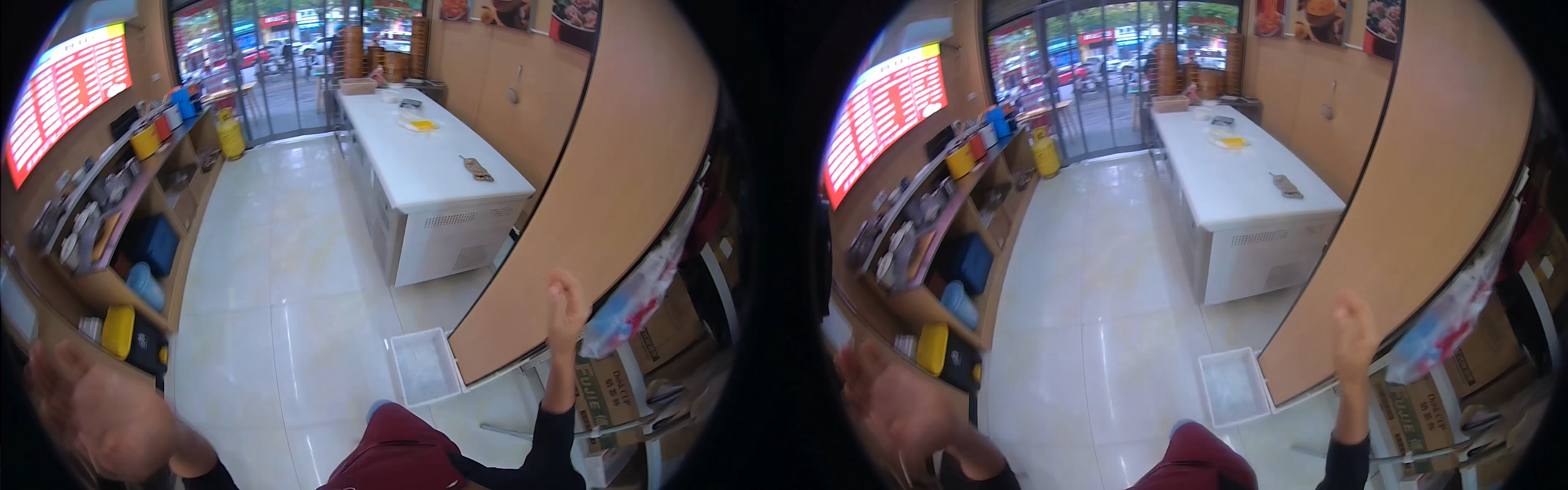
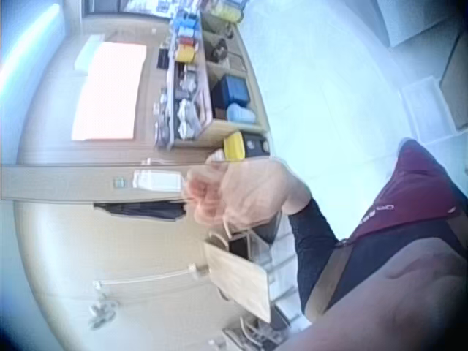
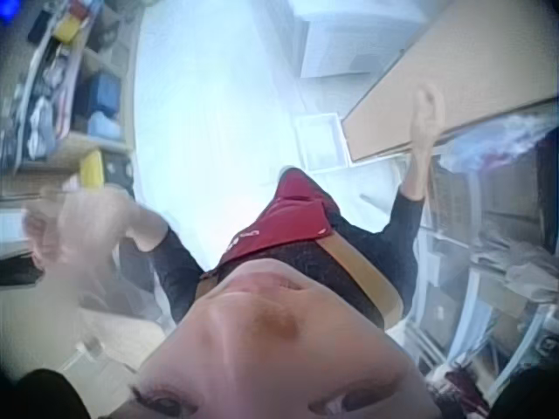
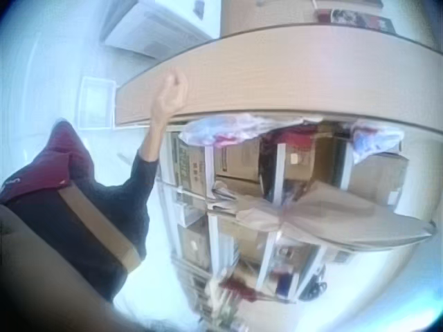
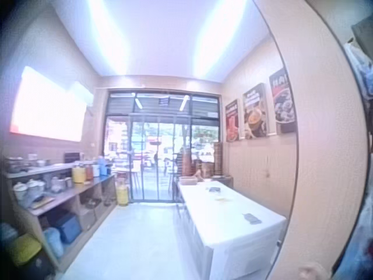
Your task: The person retrieves a green thermos, pours hot water into a pot, and then moves to a prep table. They roll a large piece of dough into a long rope, cut it into small pieces with a yellow scraper, and weigh each piece on a digital scale before setting them aside.
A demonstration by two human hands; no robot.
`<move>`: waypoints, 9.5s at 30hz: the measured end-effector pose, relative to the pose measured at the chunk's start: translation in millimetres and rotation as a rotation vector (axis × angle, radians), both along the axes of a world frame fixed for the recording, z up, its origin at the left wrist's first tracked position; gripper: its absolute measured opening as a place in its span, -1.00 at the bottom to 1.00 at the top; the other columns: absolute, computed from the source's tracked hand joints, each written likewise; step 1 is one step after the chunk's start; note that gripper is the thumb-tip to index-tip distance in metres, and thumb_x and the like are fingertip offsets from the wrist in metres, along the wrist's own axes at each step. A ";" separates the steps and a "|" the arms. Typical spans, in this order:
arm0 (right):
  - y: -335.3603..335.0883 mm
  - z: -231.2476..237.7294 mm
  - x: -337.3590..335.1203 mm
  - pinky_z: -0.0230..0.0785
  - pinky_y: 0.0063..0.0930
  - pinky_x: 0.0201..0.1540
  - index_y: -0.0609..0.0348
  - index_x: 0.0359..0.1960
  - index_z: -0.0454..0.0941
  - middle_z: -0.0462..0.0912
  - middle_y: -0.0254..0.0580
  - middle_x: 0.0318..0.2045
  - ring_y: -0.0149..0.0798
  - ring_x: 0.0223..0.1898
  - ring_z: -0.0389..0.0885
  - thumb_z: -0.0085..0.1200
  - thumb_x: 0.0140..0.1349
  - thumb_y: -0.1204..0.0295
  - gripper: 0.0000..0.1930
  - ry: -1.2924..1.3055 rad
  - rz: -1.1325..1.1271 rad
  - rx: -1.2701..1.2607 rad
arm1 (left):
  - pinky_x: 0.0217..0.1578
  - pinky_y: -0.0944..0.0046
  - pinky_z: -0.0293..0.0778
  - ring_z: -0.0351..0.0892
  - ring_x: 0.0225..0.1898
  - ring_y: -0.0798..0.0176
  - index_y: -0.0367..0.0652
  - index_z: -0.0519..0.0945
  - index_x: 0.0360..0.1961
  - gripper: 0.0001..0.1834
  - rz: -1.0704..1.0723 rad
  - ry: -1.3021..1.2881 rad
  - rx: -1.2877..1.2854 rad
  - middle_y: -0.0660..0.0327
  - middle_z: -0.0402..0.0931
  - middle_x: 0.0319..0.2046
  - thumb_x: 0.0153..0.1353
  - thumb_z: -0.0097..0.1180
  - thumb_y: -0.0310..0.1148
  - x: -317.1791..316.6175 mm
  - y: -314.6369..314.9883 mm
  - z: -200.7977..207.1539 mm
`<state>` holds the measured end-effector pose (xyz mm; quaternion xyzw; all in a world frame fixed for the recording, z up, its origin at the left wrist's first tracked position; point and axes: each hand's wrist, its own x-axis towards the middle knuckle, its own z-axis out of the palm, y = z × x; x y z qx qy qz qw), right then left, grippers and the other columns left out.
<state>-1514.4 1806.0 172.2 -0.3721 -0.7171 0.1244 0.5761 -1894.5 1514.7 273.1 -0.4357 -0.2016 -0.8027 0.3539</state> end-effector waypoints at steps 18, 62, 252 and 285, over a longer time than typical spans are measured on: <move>451.6 -181.6 -541.1 0.32 -0.25 -0.03 0.15 -0.20 0.59 0.59 -0.13 -0.23 -0.03 -0.10 0.48 0.04 0.16 0.38 -0.79 -0.350 0.596 -0.276 | 0.22 -0.16 0.05 0.07 0.25 -0.29 -0.20 0.44 0.00 -0.43 0.426 -0.315 -1.940 -0.21 0.14 0.20 -0.14 0.25 -0.48 -339.0 362.1 -404.2; 1421.7 -247.8 -640.1 0.24 0.09 0.08 0.14 0.19 0.26 0.36 0.10 0.14 0.18 0.19 0.29 -0.05 0.14 -0.10 -0.30 -0.246 -0.918 -1.288 | 0.10 0.08 0.25 0.24 0.17 0.17 -0.07 0.01 0.36 -0.20 -1.544 -0.261 -2.199 0.02 0.26 0.15 0.21 0.10 -0.06 -449.4 1717.3 -368.6; 994.7 -245.7 -467.6 0.46 -0.35 -0.09 0.44 -0.11 0.44 0.57 -0.04 -0.22 -0.17 -0.19 0.56 0.00 0.20 0.60 -0.77 1.658 -0.690 -0.462 | -0.32 0.53 0.39 0.41 -0.40 0.49 -0.13 0.20 0.31 -0.35 -1.603 -0.129 -1.985 0.32 0.44 -0.44 0.17 0.06 -0.60 -384.4 1606.8 -322.1; 999.1 -174.7 -503.9 0.37 -0.47 -0.57 -0.02 -0.04 0.51 0.62 -0.29 -0.39 -0.23 -0.59 0.56 0.10 0.09 0.54 -0.64 -0.871 -0.462 -0.745 | 0.26 -0.16 -0.01 0.00 0.37 0.06 -0.24 0.14 0.29 -0.24 -0.848 1.488 -1.394 0.10 -0.01 0.36 0.12 0.15 -0.22 -324.4 1370.6 -365.5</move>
